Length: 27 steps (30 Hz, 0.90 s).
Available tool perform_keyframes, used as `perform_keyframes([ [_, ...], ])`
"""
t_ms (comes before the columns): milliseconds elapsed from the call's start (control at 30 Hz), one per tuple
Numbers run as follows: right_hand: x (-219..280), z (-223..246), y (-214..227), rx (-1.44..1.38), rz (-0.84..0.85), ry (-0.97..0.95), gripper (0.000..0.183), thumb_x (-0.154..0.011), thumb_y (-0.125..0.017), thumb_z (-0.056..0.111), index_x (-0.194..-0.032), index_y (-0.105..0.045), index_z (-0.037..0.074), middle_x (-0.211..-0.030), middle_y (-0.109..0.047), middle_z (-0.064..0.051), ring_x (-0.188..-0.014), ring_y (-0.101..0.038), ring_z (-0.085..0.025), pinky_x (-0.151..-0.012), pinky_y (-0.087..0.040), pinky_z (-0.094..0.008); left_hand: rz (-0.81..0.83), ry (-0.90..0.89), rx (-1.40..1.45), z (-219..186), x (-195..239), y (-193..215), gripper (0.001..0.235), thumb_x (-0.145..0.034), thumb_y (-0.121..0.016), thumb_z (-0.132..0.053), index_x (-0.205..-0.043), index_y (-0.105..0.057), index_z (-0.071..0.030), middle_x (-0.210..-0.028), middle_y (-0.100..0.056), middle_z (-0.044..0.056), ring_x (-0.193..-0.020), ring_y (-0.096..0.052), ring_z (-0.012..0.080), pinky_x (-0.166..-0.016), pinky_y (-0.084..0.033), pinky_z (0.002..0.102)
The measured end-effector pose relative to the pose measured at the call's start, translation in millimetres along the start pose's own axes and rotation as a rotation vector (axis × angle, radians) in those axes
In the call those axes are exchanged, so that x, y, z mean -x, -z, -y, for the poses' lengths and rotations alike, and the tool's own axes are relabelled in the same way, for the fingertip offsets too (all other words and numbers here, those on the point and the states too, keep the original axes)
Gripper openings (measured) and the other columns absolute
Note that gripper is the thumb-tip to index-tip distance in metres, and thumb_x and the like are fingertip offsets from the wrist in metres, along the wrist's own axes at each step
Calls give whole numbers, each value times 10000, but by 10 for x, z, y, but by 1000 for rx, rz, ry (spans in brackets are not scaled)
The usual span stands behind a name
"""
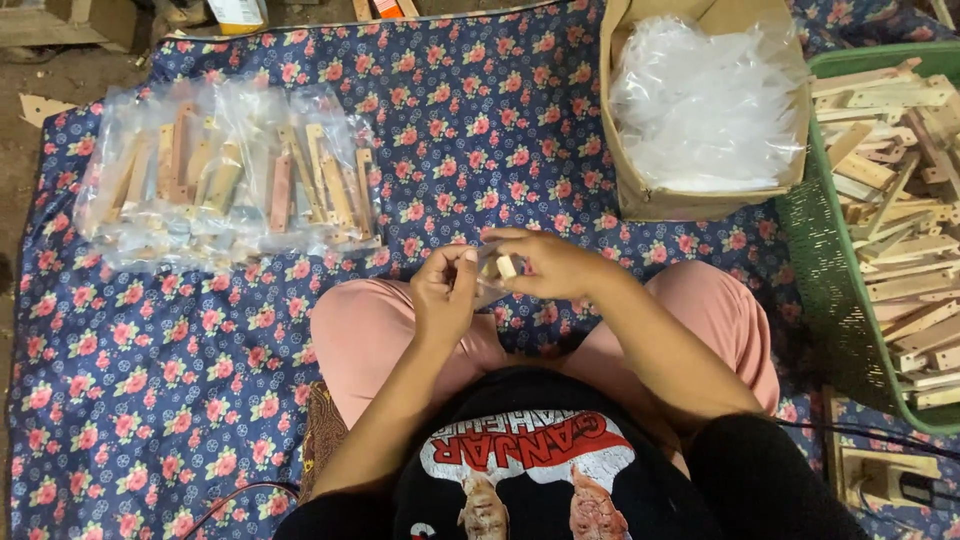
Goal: The person places wooden pieces into plastic bags by hand and places the filled bags onto a floral mat.
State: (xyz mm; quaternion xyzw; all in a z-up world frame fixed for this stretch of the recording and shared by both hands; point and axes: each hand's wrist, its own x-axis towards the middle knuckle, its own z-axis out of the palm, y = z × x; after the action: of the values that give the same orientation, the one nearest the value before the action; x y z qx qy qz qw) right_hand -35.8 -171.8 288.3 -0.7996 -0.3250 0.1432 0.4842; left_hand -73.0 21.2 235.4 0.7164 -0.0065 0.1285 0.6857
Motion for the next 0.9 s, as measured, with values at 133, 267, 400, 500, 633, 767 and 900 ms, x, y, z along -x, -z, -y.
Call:
perform_keyframes([
  [133,-40,264,119,43,14,-7,178,-815,-680,-46,-967,-678,-138,-1163,-675,-384,-1062,-654,-557,-918,-511,-592,5,10,25,-36,4,34,92,-955,-660,-56,-925,-738,-18,-511,-633,91,-456,-617,142,-456,-515,260],
  [267,-115,20,19,57,-97,25,127,-916,-677,68,-946,-788,12,-1084,-766,-195,-1044,-716,-384,-918,-551,-472,15,9,95,-119,18,27,98,-963,-669,-66,-954,-741,0,-539,-652,103,-462,-660,157,-459,-543,251],
  [400,-128,162,18,147,-86,90,182,-887,-630,47,-725,-712,56,-767,-727,-110,-818,-686,-303,-780,-549,-418,-16,20,157,-88,8,9,93,-960,-668,-48,-967,-743,7,-597,-645,99,-487,-675,150,-418,-536,242],
  [500,14,183,144,30,77,13,417,-898,-751,319,-1152,-740,-12,-1220,-716,-245,-1158,-665,-400,-974,-525,-510,-31,-31,77,-91,-49,161,96,-953,-696,-58,-986,-759,6,-602,-630,78,-500,-663,139,-447,-537,253],
  [633,-30,463,180,238,233,-72,839,-739,-893,411,-1383,-596,-36,-1379,-579,-336,-1292,-549,-501,-1084,-446,-556,12,-22,97,-101,-126,300,89,-955,-697,-64,-986,-763,-13,-565,-641,92,-448,-657,153,-409,-524,236],
  [767,-166,787,121,557,105,140,162,-941,-685,207,-921,-801,96,-1187,-697,-140,-1167,-625,-331,-1077,-456,-460,13,-101,150,-27,-235,463,217,-1007,-637,-146,-1155,-702,0,-779,-649,116,-625,-634,160,-580,-544,294],
  [900,-327,1024,201,688,-120,428,202,-951,-706,274,-851,-761,108,-1228,-628,-118,-1290,-542,-332,-1232,-277,-547,210,-258,339,56,-172,437,1031,-971,-511,-747,-1671,-111,-104,-1678,-240,212,-1530,-180,336,-1266,-91,517],
])
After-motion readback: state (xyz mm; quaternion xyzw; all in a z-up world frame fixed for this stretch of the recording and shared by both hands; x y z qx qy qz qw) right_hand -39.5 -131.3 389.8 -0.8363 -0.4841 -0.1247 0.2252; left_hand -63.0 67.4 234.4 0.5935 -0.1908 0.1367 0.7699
